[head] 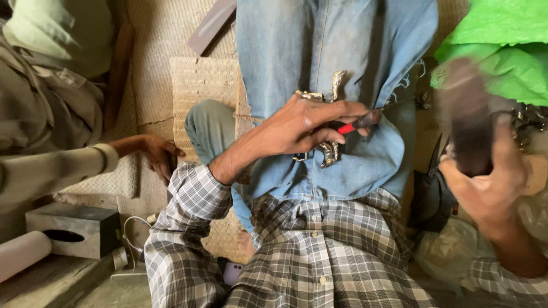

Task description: The person sits on a floor mat and polishes small brass horse figurines, holding each figure against a cord stretched across their lap and rubbing it with a wooden block and a red-handled tool. They reposition the figurine and the cord repeatedly and set finished figures on the floor beside them.

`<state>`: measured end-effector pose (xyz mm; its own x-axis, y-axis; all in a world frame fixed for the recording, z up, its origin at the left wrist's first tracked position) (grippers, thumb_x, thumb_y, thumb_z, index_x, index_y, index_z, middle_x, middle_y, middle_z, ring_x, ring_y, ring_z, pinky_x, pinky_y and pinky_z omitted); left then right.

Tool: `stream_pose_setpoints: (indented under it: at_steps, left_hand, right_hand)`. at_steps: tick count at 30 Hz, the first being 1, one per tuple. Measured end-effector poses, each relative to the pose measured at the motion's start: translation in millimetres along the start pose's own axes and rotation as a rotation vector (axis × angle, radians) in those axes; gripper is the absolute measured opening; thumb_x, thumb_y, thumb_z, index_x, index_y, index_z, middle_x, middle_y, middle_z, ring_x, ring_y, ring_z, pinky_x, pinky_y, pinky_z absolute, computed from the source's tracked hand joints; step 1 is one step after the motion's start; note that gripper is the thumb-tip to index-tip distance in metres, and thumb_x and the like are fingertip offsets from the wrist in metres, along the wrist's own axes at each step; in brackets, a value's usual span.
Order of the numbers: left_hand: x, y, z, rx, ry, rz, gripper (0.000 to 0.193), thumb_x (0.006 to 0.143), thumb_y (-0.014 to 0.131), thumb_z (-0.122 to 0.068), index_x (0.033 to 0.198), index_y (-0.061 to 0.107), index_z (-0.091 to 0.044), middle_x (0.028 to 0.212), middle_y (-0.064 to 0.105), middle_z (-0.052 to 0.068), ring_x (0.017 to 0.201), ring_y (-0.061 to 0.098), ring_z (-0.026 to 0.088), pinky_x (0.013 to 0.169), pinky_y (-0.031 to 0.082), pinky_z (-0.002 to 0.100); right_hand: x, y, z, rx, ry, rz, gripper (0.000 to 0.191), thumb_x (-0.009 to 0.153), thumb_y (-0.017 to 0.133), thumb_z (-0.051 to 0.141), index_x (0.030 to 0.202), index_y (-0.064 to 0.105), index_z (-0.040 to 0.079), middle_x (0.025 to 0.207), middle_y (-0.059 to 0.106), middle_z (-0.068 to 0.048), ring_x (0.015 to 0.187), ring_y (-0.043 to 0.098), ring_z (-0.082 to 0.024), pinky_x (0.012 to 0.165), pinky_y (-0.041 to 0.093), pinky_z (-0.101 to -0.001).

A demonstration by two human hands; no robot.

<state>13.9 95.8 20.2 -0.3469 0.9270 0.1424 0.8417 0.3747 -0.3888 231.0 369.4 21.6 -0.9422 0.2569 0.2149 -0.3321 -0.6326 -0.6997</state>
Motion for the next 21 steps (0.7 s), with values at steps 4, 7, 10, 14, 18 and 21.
stream_pose_setpoints:
  at_steps: [4,7,10,14,18,21]
  left_hand:
    - [-2,-2,-5,-0.074,0.071,-0.014,0.046,0.104,0.067,-0.018,0.148,0.053,-0.018,0.122,0.078,-0.005,0.094,0.081,0.012,0.062,0.057,0.029]
    - [-1,-7,-5,-0.043,0.102,-0.037,0.046,0.103,0.068,-0.021,0.146,0.052,-0.018,0.121,0.077,-0.005,0.095,0.079,0.013,0.067,0.058,0.03]
    - [0,-8,-6,-0.005,0.121,-0.052,0.047,0.102,0.069,-0.022,0.146,0.052,-0.018,0.117,0.077,-0.006,0.091,0.075,0.016,0.07,0.057,0.031]
    - [0,-4,-2,0.017,-0.052,0.029,0.052,0.097,0.072,-0.023,0.146,0.054,-0.019,0.111,0.078,-0.004,0.065,0.069,0.016,0.057,0.051,0.035]
    - [-2,-4,-3,0.031,0.089,-0.06,0.051,0.101,0.072,-0.024,0.148,0.053,-0.022,0.112,0.078,-0.004,0.078,0.071,0.019,0.062,0.052,0.036]
    - [-3,-4,-2,-0.046,0.131,-0.056,0.045,0.105,0.069,-0.025,0.145,0.05,-0.022,0.115,0.078,-0.005,0.085,0.076,0.016,0.067,0.055,0.034]
  right_hand:
    - [-3,0,-3,0.147,0.046,0.046,0.059,0.092,0.079,-0.006,0.139,0.045,0.003,0.102,0.063,-0.012,0.088,0.062,-0.021,0.081,0.051,-0.0325]
    - [6,0,10,-0.548,-0.314,0.148,0.072,0.061,0.083,-0.006,0.129,0.057,-0.001,0.094,0.07,-0.019,0.077,0.066,-0.031,0.069,0.055,-0.0401]
    - [16,2,18,-0.004,0.05,0.083,0.047,0.086,0.081,-0.003,0.124,0.054,0.0,0.101,0.068,-0.01,0.088,0.067,-0.017,0.084,0.056,-0.0333]
    - [24,2,28,0.18,0.133,0.029,0.055,0.083,0.078,0.001,0.131,0.054,-0.002,0.108,0.067,-0.01,0.093,0.067,-0.017,0.086,0.056,-0.0325]
    - [25,0,28,0.23,0.14,0.076,0.06,0.079,0.079,0.008,0.132,0.052,-0.001,0.109,0.065,-0.013,0.097,0.067,-0.022,0.089,0.057,-0.033]
    - [23,0,23,-0.031,0.119,0.095,0.046,0.088,0.08,0.003,0.128,0.056,0.002,0.108,0.067,-0.015,0.094,0.068,-0.023,0.088,0.057,-0.032]
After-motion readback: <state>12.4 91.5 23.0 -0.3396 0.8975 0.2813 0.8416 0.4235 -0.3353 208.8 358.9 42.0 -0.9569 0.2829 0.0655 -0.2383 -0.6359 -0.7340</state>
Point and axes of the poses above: each hand's wrist, its own x-axis towards the middle knuckle, its own y-axis out of the palm, z = x × y, the point moved 2 cm from there along x, towards the middle knuckle
